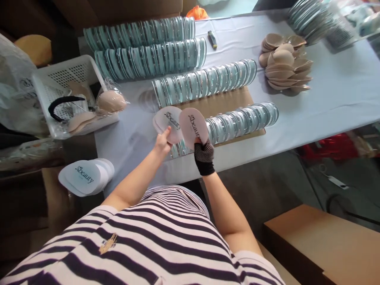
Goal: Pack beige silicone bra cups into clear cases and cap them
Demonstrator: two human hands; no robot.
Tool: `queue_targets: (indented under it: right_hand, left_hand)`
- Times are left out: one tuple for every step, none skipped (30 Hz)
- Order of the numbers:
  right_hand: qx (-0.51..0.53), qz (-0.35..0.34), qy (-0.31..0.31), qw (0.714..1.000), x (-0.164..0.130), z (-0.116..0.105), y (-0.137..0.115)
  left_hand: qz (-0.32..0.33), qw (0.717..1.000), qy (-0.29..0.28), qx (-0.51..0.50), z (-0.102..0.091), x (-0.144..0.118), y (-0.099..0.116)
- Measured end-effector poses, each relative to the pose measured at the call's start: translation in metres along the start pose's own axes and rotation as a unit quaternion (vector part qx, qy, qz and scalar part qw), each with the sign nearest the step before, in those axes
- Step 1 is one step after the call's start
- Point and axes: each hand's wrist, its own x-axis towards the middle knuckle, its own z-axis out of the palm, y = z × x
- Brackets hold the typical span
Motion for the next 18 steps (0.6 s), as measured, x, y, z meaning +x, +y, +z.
queue_targets:
  right_hand:
    - [-0.049,0.001,-0.008,0.999,-0.011,-0.009,0.005]
    - [-0.102,-0.001,-0.038,0.994,-0.025,-0.017,0.009]
    - [-0.148,-0.007,-0.085,0.985,-0.04,-0.023,0.013]
    - [-0.182,-0.017,-0.143,0.973,-0.055,-0.027,0.015]
    - [-0.206,-0.025,-0.198,0.958,-0.068,-0.028,0.015]
    - [-0.222,-0.025,-0.245,0.943,-0.078,-0.027,0.013]
    - [-0.235,-0.02,-0.279,0.931,-0.083,-0.023,0.01]
    - [-0.243,-0.011,-0.304,0.921,-0.084,-0.018,0.006]
    - [-0.25,-0.002,-0.322,0.913,-0.081,-0.01,0.0]
    - [-0.255,0.007,-0.334,0.907,-0.074,-0.002,-0.006]
    - [-0.26,0.014,-0.342,0.903,-0.065,0.006,-0.013]
    - [-0.261,0.017,-0.351,0.899,-0.054,0.015,-0.019]
    - [-0.262,0.019,-0.358,0.896,-0.042,0.023,-0.024]
    - [-0.262,0.022,-0.363,0.894,-0.032,0.03,-0.028]
    - [-0.26,0.025,-0.365,0.894,-0.023,0.036,-0.03]
    - [-0.255,0.028,-0.367,0.894,-0.017,0.04,-0.032]
    - [-0.249,0.032,-0.367,0.896,-0.014,0.043,-0.032]
    - [-0.241,0.036,-0.364,0.899,-0.013,0.044,-0.031]
  left_hand:
    - [0.009,1.0,0.023,-0.014,0.001,0.007,0.007]
    - [0.016,0.999,0.043,-0.025,0.001,0.015,0.014]
    - [0.019,0.998,0.057,-0.032,0.001,0.022,0.02]
    - [0.018,0.997,0.065,-0.036,0.001,0.027,0.024]
    - [0.013,0.997,0.072,-0.038,0.0,0.031,0.027]
    - [0.005,0.996,0.077,-0.04,-0.001,0.034,0.029]
    - [-0.004,0.996,0.081,-0.042,-0.002,0.036,0.029]
    - [-0.012,0.995,0.083,-0.046,-0.003,0.036,0.029]
    - [-0.018,0.995,0.086,-0.05,-0.004,0.036,0.028]
    - [-0.023,0.994,0.089,-0.053,-0.006,0.036,0.027]
    - [-0.027,0.994,0.092,-0.056,-0.008,0.036,0.027]
    - [-0.03,0.994,0.094,-0.057,-0.009,0.037,0.027]
    - [-0.035,0.993,0.094,-0.058,-0.011,0.037,0.027]
    - [-0.039,0.993,0.092,-0.058,-0.013,0.038,0.027]
    - [-0.04,0.993,0.089,-0.059,-0.014,0.039,0.028]
    - [-0.041,0.994,0.087,-0.06,-0.016,0.041,0.028]
    - [-0.042,0.994,0.086,-0.061,-0.017,0.042,0.029]
    - [-0.043,0.993,0.086,-0.062,-0.018,0.043,0.029]
